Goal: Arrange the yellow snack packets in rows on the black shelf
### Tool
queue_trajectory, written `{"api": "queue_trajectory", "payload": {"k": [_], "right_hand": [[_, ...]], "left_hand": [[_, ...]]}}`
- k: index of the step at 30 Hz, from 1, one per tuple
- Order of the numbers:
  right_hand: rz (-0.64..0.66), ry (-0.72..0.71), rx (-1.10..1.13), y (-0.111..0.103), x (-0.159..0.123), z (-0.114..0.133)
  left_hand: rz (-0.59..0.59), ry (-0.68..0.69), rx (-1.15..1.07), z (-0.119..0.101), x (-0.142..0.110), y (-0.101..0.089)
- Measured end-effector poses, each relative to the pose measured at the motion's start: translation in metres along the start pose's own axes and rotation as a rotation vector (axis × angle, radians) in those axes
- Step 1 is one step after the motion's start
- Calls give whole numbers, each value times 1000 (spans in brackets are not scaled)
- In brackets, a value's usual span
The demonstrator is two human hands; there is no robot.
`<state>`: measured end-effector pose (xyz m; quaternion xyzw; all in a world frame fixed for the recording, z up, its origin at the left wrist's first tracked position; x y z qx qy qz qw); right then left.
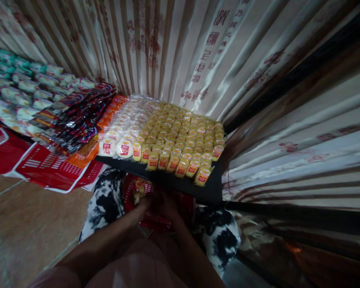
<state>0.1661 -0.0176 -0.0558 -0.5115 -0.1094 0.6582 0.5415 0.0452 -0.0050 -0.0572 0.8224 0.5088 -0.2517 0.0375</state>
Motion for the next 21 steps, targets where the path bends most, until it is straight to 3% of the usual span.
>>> {"api": "queue_trajectory", "payload": {"k": [5, 10, 16, 21], "right_hand": [[-137, -145, 206, -14, -30, 17], [-291, -253, 302, -26, -54, 23], [-444, -350, 320, -39, -71, 23], [-546, -414, 345, -54, -85, 22]], "left_hand": [[-136, -100, -307, -12, -11, -12], [-181, -97, -506, -28, -22, -21], [-273, 64, -323, -59, -27, -20], [-215, 249, -170, -99, -44, -22]]}}
Point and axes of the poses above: each hand's wrist, its own x-axis towards the middle knuckle, its own y-axis out of the palm, z = x × y, the point moved 1 cm from there along x, towards the middle knuckle, and after that the axes turned 6 degrees about y, right-handed, at the moved point
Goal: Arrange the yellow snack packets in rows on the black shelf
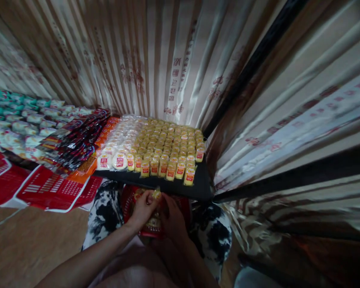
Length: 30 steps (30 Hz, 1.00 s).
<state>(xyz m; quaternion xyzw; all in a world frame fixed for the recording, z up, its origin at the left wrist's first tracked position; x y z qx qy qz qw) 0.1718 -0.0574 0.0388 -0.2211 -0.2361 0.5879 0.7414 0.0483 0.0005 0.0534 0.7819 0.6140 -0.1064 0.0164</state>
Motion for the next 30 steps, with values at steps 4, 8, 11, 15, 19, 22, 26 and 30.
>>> {"api": "queue_trajectory", "payload": {"k": [4, 8, 11, 15, 19, 22, 26, 30], "right_hand": [[-121, -34, -18, -14, 2, 8], [-318, -103, -77, -30, 11, 16], [-457, -134, -104, -44, 19, 21], [-557, -145, -102, -63, 29, 27], [-617, -80, -112, -83, 47, 29], [-674, -49, -133, -97, 66, 21], [-758, -24, -110, -108, 91, 0], [-767, 1, -53, -109, 107, -19]], "left_hand": [[55, 103, 144, -36, -3, 2], [82, 240, 213, -65, 7, 11], [119, 340, 236, -83, 21, 24], [189, 451, 266, -109, 44, 48], [250, 574, 326, -137, 75, 77], [331, 626, 355, -154, 100, 99], [459, 643, 412, -166, 129, 123], [482, 659, 485, -167, 147, 140]]}}
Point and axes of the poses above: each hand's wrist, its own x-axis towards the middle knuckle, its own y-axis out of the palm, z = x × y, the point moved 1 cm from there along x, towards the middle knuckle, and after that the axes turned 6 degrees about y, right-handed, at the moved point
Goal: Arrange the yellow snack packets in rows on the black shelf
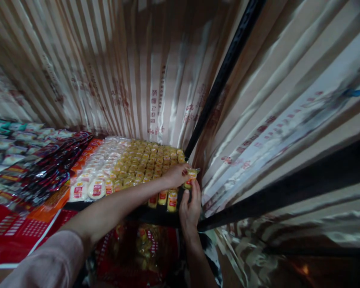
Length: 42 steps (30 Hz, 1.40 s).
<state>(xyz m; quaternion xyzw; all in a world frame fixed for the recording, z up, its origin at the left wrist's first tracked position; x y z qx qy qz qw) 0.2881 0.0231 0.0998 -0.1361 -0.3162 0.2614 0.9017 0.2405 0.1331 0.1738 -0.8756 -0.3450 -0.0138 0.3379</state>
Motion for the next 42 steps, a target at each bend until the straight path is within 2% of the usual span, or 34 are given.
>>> {"api": "queue_trajectory", "payload": {"k": [9, 15, 19, 21, 24, 31, 34, 38, 42], "right_hand": [[60, 164, 78, 25, -6, -34], [49, 193, 127, 34, -5, -52], [66, 225, 168, 33, -2, -52], [79, 294, 185, 33, -1, -51], [117, 394, 196, 37, -1, -52], [237, 356, 185, 46, 1, -61], [265, 359, 190, 44, 1, -63], [224, 324, 208, 38, -1, -59], [194, 324, 219, 32, -5, -49]], "left_hand": [[125, 90, 206, 30, 16, 19], [193, 189, 485, 27, 16, 22], [163, 118, 598, 26, 16, 21], [153, 73, 608, 28, 15, 20], [158, 85, 620, 32, 15, 21], [160, 69, 627, 39, 18, 23], [116, 69, 609, 35, 16, 19], [-49, 77, 475, 21, -7, 10], [-143, 15, 224, 10, -63, 16]]}}
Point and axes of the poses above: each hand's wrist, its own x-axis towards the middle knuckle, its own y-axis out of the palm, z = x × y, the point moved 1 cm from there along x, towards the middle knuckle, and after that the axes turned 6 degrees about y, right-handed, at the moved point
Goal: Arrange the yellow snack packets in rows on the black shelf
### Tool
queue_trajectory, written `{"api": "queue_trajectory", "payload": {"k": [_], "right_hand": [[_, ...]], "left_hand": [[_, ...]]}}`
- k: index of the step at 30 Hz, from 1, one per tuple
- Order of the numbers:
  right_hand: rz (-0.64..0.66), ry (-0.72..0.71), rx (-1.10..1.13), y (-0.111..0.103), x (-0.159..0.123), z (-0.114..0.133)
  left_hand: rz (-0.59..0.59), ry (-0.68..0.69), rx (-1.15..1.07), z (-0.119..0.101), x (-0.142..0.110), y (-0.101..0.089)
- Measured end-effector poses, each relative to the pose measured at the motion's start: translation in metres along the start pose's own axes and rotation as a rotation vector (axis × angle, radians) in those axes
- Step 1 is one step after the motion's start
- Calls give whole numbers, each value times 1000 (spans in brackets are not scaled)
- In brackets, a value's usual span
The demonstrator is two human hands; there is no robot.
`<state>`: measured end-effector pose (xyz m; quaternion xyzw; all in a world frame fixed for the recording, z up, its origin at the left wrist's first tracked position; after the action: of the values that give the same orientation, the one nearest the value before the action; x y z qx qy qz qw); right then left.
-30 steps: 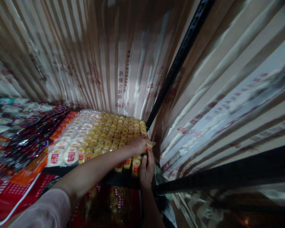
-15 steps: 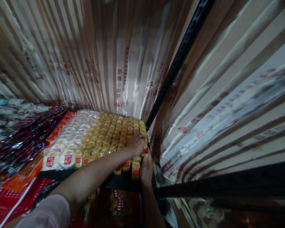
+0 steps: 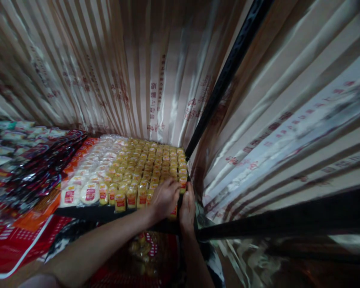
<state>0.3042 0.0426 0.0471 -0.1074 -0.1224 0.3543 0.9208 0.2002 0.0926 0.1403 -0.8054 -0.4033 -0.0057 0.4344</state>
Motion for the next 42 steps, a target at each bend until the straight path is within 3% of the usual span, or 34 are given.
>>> {"api": "queue_trajectory", "payload": {"k": [4, 7, 14, 18, 21, 24, 25, 27, 29, 30, 31, 34, 38, 42], "right_hand": [[-61, -13, 0, -4, -9, 1], [-88, -43, -9, -9, -22, -3], [-23, -73, -43, -14, -59, -14], [105, -49, -76, -10, -57, -9], [44, -53, -130, -9, -57, 2], [-83, -102, -114, -14, -77, 15], [-77, -104, -107, -15, -88, 18], [71, -81, -112, -13, -112, 19], [313, -34, -143, -4, -136, 15], [418, 12, -170, 3, -145, 10], [508, 67, -209, 12, -152, 4], [707, 214, -350, 43, -158, -18], [787, 309, -410, 80, -149, -43], [842, 319, -370, 109, -142, -56]], "left_hand": [[61, -47, -84, -4, -65, 15], [164, -57, -117, -4, -92, 30], [165, -85, -65, 1, -93, 41], [108, -36, -74, 2, -85, 39], [99, -8, -85, 2, -88, 34], [131, 8, -82, 6, -112, 31], [162, 16, -85, 9, -125, 31], [270, 6, -116, 17, -156, 36], [407, -152, -188, 32, -186, 43], [449, -328, -228, 42, -198, 46], [431, -530, -262, 55, -208, 49], [310, -806, -263, 95, -216, 52], [135, -1135, -341, 142, -207, 56], [13, -1345, -546, 160, -205, 63]]}}
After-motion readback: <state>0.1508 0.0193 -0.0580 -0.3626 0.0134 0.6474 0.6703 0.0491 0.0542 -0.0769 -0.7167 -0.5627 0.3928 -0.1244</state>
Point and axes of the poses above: each hand's wrist, its own x-axis towards the middle knuckle, its own y-axis out of the palm, z = x × y, the point moved 1 cm from there along x, towards the middle knuckle, and after that the axes turned 6 degrees about y, right-handed, at the moved point
